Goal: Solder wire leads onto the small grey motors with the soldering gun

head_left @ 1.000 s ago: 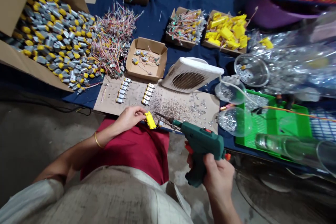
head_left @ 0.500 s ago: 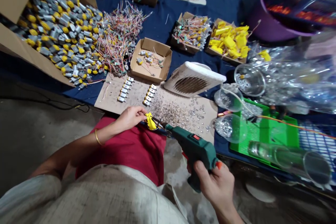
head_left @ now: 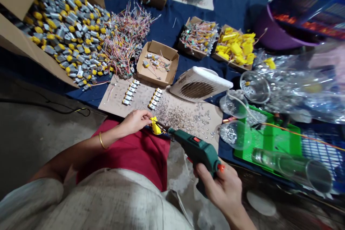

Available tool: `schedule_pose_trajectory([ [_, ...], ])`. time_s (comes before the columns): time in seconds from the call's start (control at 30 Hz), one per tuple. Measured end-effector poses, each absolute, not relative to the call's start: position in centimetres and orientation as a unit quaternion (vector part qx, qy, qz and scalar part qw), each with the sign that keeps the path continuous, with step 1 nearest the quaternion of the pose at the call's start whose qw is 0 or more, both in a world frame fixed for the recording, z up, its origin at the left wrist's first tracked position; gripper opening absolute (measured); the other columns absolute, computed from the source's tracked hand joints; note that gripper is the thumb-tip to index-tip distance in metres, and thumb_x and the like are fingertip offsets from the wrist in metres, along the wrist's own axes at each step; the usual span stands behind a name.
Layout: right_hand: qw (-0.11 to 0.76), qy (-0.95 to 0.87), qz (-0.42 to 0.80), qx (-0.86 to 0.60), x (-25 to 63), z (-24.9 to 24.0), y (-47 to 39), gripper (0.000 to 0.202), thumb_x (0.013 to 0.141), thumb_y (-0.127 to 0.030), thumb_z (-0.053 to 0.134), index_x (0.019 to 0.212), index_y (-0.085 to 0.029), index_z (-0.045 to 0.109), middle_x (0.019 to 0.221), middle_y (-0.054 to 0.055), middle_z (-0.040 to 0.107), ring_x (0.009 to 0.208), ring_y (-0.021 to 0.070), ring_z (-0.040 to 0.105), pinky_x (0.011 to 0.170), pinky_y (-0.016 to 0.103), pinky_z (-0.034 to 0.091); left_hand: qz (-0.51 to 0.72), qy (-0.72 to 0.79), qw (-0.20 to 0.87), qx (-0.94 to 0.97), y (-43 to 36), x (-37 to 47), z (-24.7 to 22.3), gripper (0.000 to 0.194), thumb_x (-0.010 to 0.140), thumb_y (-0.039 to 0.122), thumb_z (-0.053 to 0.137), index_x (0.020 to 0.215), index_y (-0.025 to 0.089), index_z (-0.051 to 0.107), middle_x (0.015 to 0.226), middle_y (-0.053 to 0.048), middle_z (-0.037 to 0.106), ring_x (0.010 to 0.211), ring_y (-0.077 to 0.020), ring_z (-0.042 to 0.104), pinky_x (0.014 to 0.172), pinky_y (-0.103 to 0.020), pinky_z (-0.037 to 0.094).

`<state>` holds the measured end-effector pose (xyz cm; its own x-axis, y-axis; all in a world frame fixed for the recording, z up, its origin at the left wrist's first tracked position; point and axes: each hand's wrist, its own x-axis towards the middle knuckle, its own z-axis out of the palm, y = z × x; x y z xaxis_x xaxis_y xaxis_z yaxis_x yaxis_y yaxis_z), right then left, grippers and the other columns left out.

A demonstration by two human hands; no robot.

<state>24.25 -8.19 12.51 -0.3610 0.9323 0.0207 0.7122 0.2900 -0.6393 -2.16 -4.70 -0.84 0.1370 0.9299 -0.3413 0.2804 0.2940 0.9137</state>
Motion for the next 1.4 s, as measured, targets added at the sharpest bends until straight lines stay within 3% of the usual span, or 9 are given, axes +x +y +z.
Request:
schedule_pose_trajectory([
  [0.17, 0.2, -0.801, 0.26, -0.501, 23.9, 13.0, -7.8, 0.04, 0.09, -0.035, 0.056, 0.053, -0.02, 0.055, 0.045, 0.001, 0.051, 0.044, 0.0135, 0.051, 0.045, 0.025, 0.039, 0.282, 0.586, 0.553, 0.521, -4.7, -2.2, -1.0, 0.019, 0.078, 0.024, 0.066, 0.094, 0.015, 0.072, 0.08, -0.003, 0.072, 0.073, -0.0145, 0.066, 0.065, -0.021, 0.05],
  [0.73, 0.203, -0.824, 0.253, -0.464, 23.8, 13.0, -6.9, 0.035, 0.089, -0.028, 0.06, 0.056, -0.021, 0.052, 0.044, -0.002, 0.045, 0.04, 0.0113, 0.043, 0.041, 0.025, 0.032, 0.286, 0.584, 0.554, 0.52, -4.7, -2.2, -1.3, 0.019, 0.078, 0.022, 0.066, 0.095, 0.015, 0.072, 0.081, -0.003, 0.073, 0.073, -0.0139, 0.066, 0.068, -0.022, 0.051],
  [1.17, 0.199, -0.847, 0.231, -0.435, 22.6, 13.7, -6.2, 0.036, 0.088, -0.021, 0.059, 0.061, -0.022, 0.035, 0.052, -0.005, 0.037, 0.042, 0.0083, 0.033, 0.042, 0.025, 0.027, 0.269, 0.596, 0.544, 0.525, -4.6, -2.2, -0.9, 0.018, 0.078, 0.021, 0.065, 0.094, 0.017, 0.072, 0.08, -0.002, 0.073, 0.073, -0.0134, 0.066, 0.067, -0.021, 0.049],
  [1.4, 0.187, -0.851, 0.236, -0.43, 22.0, 14.6, -5.9, 0.03, 0.089, -0.023, 0.06, 0.064, -0.022, 0.042, 0.056, -0.003, 0.048, 0.046, 0.0102, 0.041, 0.045, 0.025, 0.034, 0.27, 0.593, 0.543, 0.53, -4.5, -2.2, -0.9, 0.017, 0.079, 0.02, 0.065, 0.094, 0.016, 0.072, 0.08, -0.002, 0.073, 0.073, -0.0134, 0.066, 0.068, -0.021, 0.05],
])
